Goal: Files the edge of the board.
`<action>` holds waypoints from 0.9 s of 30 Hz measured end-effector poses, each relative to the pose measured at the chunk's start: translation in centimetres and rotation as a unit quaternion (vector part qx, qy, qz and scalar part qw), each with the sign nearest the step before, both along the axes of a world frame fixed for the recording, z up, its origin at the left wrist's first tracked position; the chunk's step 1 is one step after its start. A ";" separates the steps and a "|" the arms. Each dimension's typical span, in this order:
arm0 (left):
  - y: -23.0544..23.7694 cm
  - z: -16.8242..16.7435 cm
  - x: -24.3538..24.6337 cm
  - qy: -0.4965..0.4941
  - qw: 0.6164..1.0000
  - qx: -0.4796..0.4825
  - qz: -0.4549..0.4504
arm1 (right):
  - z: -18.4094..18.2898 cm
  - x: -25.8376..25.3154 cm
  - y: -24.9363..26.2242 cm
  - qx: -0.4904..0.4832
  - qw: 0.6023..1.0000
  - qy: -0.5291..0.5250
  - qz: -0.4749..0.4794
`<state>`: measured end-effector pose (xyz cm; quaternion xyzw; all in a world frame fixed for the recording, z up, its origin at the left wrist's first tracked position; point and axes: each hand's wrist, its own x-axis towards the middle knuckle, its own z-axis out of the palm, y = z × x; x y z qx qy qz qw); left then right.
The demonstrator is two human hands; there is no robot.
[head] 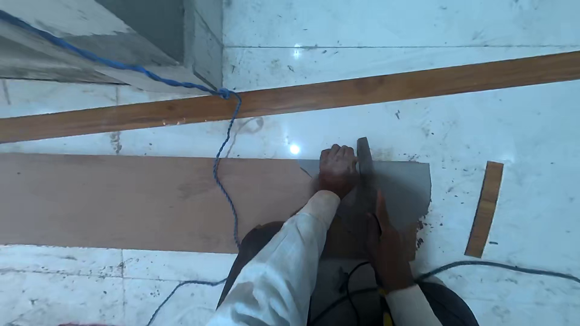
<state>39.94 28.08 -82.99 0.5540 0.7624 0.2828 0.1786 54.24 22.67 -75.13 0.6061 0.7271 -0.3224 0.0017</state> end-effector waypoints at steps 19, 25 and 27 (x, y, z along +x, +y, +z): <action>-0.8 0.4 -0.2 -0.018 0.998 -0.045 -0.037 | 1.0 2.3 1.6 -0.123 0.982 0.109 -0.093; -0.8 0.5 -0.2 -0.014 0.999 -0.040 -0.033 | 0.7 1.4 1.0 -0.146 0.979 0.102 -0.099; -0.7 0.7 -0.2 -0.013 0.998 -0.048 -0.034 | 0.6 1.4 0.8 -0.142 0.979 0.107 -0.097</action>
